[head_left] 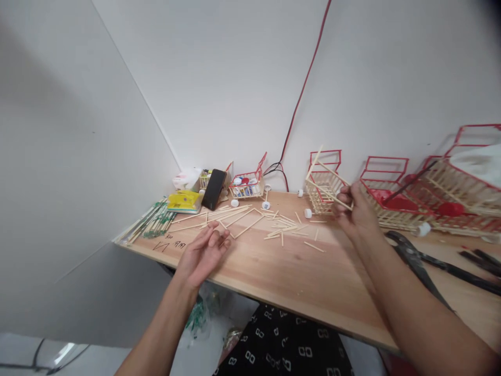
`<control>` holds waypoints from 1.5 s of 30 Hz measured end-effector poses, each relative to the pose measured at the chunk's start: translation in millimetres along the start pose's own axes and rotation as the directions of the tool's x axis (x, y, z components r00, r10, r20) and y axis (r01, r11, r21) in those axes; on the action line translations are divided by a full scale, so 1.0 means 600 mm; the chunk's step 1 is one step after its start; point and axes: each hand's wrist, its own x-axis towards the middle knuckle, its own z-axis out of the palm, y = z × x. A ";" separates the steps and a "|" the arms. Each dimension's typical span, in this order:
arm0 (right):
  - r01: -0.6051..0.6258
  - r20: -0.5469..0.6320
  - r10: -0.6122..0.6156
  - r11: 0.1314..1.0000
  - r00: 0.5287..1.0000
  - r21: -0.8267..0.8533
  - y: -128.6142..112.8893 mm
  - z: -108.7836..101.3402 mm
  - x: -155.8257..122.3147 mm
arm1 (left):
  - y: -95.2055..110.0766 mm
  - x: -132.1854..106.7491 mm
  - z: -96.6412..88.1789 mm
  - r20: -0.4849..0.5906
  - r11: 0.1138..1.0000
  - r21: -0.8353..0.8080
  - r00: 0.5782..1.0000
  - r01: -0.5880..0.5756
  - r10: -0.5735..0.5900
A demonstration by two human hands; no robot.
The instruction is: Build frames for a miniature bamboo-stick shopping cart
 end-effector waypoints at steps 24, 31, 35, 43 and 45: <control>-0.114 0.358 0.799 0.462 0.483 -0.879 0.026 0.006 -0.057 | -0.059 0.069 0.015 0.841 -0.409 0.540 0.456 -0.736 0.291; 0.059 0.293 0.837 0.300 0.463 -0.952 -0.006 -0.009 -0.045 | -0.065 0.073 0.030 0.867 -0.355 0.487 0.493 -0.798 0.080; 0.266 0.371 0.691 0.260 0.621 -0.928 -0.035 -0.015 -0.038 | -0.057 0.074 0.047 0.867 -0.312 0.478 0.499 -0.821 0.014; 0.609 0.756 0.173 0.493 0.631 -0.621 -0.043 0.053 -0.081 | -0.076 0.081 0.065 0.808 -0.178 0.571 0.587 -0.801 -0.050; 0.641 0.823 0.168 0.551 0.542 -0.535 -0.034 0.067 -0.092 | -0.082 0.083 0.068 0.783 -0.084 0.616 0.620 -0.783 -0.045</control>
